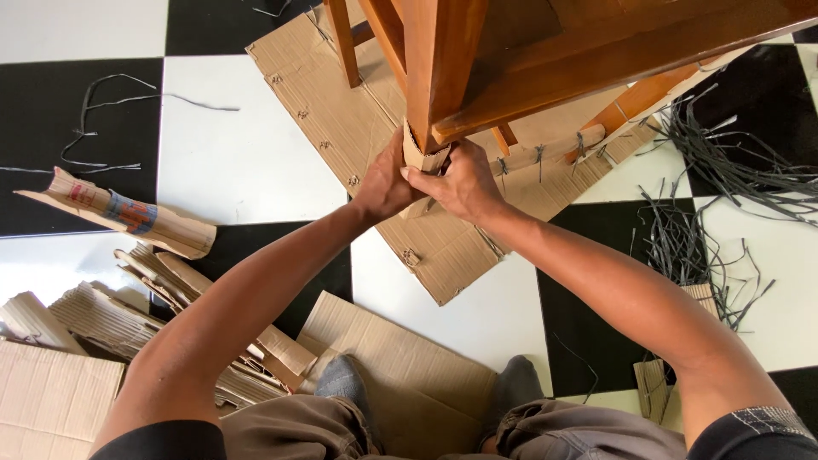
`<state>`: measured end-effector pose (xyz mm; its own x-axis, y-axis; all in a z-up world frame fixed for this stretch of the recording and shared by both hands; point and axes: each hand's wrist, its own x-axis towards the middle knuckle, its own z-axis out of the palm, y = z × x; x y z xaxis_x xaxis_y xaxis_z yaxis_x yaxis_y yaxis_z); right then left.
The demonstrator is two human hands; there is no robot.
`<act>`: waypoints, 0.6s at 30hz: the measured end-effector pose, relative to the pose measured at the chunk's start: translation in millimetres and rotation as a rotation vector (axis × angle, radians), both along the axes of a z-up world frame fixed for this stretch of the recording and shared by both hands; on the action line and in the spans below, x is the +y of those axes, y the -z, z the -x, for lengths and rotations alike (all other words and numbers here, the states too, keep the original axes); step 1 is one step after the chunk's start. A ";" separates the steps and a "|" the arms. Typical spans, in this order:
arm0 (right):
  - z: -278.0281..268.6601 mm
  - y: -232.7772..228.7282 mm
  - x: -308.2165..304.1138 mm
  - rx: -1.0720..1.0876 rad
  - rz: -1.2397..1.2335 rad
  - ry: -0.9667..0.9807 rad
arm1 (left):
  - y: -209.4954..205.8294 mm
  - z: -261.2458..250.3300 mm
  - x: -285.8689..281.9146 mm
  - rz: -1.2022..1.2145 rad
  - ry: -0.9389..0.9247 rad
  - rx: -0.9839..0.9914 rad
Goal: Wrapping furniture legs with protective cardboard and securing them with plastic ties
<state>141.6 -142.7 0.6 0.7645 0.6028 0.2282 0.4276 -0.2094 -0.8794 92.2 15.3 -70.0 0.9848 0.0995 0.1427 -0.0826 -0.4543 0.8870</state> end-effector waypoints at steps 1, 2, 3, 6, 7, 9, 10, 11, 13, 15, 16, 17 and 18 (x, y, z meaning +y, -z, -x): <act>-1.8 6.4 -0.1 -0.002 -0.003 -0.001 | -1.2 0.4 4.4 -0.003 -0.001 -0.002; -3.7 13.0 -0.3 -0.026 -0.011 0.012 | -2.3 0.6 8.7 -0.008 0.005 0.121; -4.7 20.2 -1.2 -0.047 -0.017 0.023 | -2.6 2.0 12.1 -0.010 0.009 0.246; -4.8 18.7 1.8 0.012 -0.040 0.057 | -15.9 13.2 24.5 0.142 0.093 0.097; -4.1 18.2 1.4 0.012 -0.042 0.057 | -22.2 16.5 25.2 0.141 0.092 0.096; -2.0 17.4 0.1 0.033 -0.033 0.046 | -34.3 23.9 25.9 0.163 0.019 -0.061; -2.1 16.4 -0.4 0.034 -0.033 0.046 | -38.9 21.5 26.3 0.163 0.019 -0.060; -1.9 15.3 -0.5 0.054 -0.024 0.040 | -43.4 19.5 27.1 0.136 0.021 -0.109; -1.6 15.7 -1.0 0.072 -0.014 0.034 | -42.4 11.2 32.1 0.110 0.023 -0.160; -1.4 19.1 -2.8 0.123 -0.003 0.060 | -30.9 -1.5 39.6 0.035 0.068 -0.218; -3.1 22.5 -2.8 0.122 -0.002 0.061 | -27.4 -5.7 41.2 0.037 0.068 -0.218; -4.8 25.9 -2.9 0.138 -0.014 0.040 | -23.9 -9.9 42.8 0.005 0.099 -0.230; -6.6 29.3 -3.0 0.153 -0.026 0.020 | -20.3 -14.3 44.3 -0.028 0.130 -0.242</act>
<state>148.2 -145.7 -28.7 0.8036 0.5822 0.1236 0.2841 -0.1927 -0.9392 106.5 59.6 -49.7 0.9258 -0.0327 0.3765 -0.3501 -0.4497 0.8217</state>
